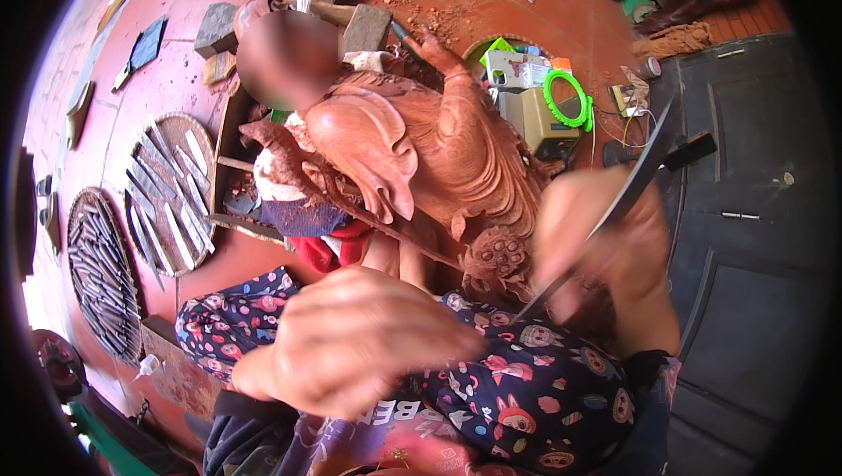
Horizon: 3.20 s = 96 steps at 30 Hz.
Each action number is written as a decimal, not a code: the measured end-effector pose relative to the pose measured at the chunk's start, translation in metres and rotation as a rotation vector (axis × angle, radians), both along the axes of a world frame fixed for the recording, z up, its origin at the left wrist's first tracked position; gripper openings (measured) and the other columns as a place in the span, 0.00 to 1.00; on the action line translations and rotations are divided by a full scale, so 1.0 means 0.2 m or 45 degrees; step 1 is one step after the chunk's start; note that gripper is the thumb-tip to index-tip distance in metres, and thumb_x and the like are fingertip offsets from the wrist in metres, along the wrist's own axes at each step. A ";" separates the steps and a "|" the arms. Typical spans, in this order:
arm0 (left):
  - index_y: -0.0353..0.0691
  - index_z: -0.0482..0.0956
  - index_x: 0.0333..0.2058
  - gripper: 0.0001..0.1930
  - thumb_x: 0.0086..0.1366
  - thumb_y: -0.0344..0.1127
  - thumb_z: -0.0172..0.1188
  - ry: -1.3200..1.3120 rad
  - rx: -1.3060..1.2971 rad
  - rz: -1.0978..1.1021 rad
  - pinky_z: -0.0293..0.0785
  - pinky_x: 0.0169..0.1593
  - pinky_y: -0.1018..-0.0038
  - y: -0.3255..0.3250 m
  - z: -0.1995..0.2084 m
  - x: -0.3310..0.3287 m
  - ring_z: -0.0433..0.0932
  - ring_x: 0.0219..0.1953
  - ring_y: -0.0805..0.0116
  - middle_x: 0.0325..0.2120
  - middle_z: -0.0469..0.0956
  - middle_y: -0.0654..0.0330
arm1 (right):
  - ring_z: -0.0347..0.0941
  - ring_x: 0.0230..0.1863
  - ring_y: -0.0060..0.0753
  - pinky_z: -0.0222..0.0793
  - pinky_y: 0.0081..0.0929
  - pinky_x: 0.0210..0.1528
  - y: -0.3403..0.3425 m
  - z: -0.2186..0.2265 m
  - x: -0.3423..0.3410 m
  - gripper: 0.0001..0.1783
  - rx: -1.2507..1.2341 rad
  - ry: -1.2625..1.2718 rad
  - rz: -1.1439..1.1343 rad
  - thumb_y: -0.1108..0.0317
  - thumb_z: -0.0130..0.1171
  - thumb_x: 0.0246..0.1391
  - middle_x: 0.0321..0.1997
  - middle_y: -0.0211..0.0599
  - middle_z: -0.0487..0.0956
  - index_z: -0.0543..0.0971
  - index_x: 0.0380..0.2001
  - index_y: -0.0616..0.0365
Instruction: The person carves a wooden sculpture of a figure using various chisels and a sanding block. They refine details on the face, torso, and limbs, occasionally switching tools and wiping away wood shavings.
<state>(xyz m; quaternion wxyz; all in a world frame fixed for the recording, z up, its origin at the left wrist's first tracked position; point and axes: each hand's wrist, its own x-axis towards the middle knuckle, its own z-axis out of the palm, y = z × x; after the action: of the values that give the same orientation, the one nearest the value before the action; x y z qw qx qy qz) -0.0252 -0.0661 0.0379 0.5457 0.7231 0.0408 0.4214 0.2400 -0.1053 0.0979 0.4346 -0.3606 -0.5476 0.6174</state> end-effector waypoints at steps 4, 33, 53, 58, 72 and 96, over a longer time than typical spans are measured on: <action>0.41 0.84 0.41 0.11 0.61 0.34 0.58 -0.555 0.124 0.145 0.78 0.36 0.75 -0.06 0.11 0.25 0.83 0.38 0.67 0.39 0.83 0.59 | 0.69 0.12 0.21 0.65 0.10 0.13 0.09 -0.06 0.11 0.15 0.085 0.099 -0.227 0.59 0.52 0.68 0.28 0.43 0.72 0.70 0.33 0.60; 0.34 0.82 0.39 0.19 0.49 0.36 0.75 0.296 0.018 0.405 0.74 0.41 0.67 -0.22 -0.22 0.06 0.80 0.37 0.58 0.34 0.81 0.56 | 0.76 0.29 0.33 0.71 0.27 0.31 0.04 -0.12 -0.13 0.12 0.308 -0.523 0.365 0.70 0.73 0.48 0.32 0.37 0.77 0.84 0.36 0.59; 0.32 0.85 0.44 0.15 0.62 0.36 0.69 0.441 -0.880 1.841 0.71 0.42 0.80 0.40 -0.85 -1.60 0.78 0.35 0.77 0.34 0.85 0.62 | 0.77 0.20 0.20 0.68 0.13 0.20 0.02 -0.21 -0.21 0.08 0.031 -0.713 0.064 0.81 0.65 0.46 0.26 0.37 0.77 0.82 0.34 0.68; 0.39 0.87 0.42 0.25 0.52 0.52 0.70 1.790 -0.736 1.835 0.77 0.48 0.67 0.44 -1.21 -1.83 0.84 0.39 0.65 0.34 0.87 0.56 | 0.77 0.19 0.21 0.68 0.12 0.18 -0.01 -0.21 -0.14 0.06 0.048 -0.732 -0.057 0.81 0.63 0.48 0.27 0.37 0.77 0.82 0.33 0.67; 0.32 0.85 0.28 0.19 0.53 0.46 0.70 2.057 -0.903 1.460 0.77 0.31 0.74 0.42 -1.53 -2.10 0.81 0.22 0.73 0.19 0.82 0.58 | 0.80 0.28 0.22 0.71 0.18 0.27 0.04 -0.16 -0.08 0.07 0.191 -0.627 0.098 0.78 0.68 0.48 0.28 0.36 0.82 0.85 0.33 0.65; 0.37 0.81 0.47 0.25 0.68 0.55 0.54 1.956 -0.293 1.812 0.72 0.52 0.58 -0.37 -0.96 -1.87 0.80 0.48 0.47 0.45 0.82 0.46 | 0.83 0.33 0.38 0.78 0.28 0.36 -0.33 -0.16 -0.11 0.15 0.237 -0.356 0.434 0.68 0.74 0.47 0.34 0.44 0.84 0.85 0.37 0.65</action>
<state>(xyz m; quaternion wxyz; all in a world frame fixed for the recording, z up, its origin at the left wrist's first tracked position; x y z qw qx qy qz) -0.3998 -0.1407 -0.1533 0.0654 0.5489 0.8307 0.0666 0.2186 -0.1720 0.0668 0.2753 -0.3034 -0.7100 0.5728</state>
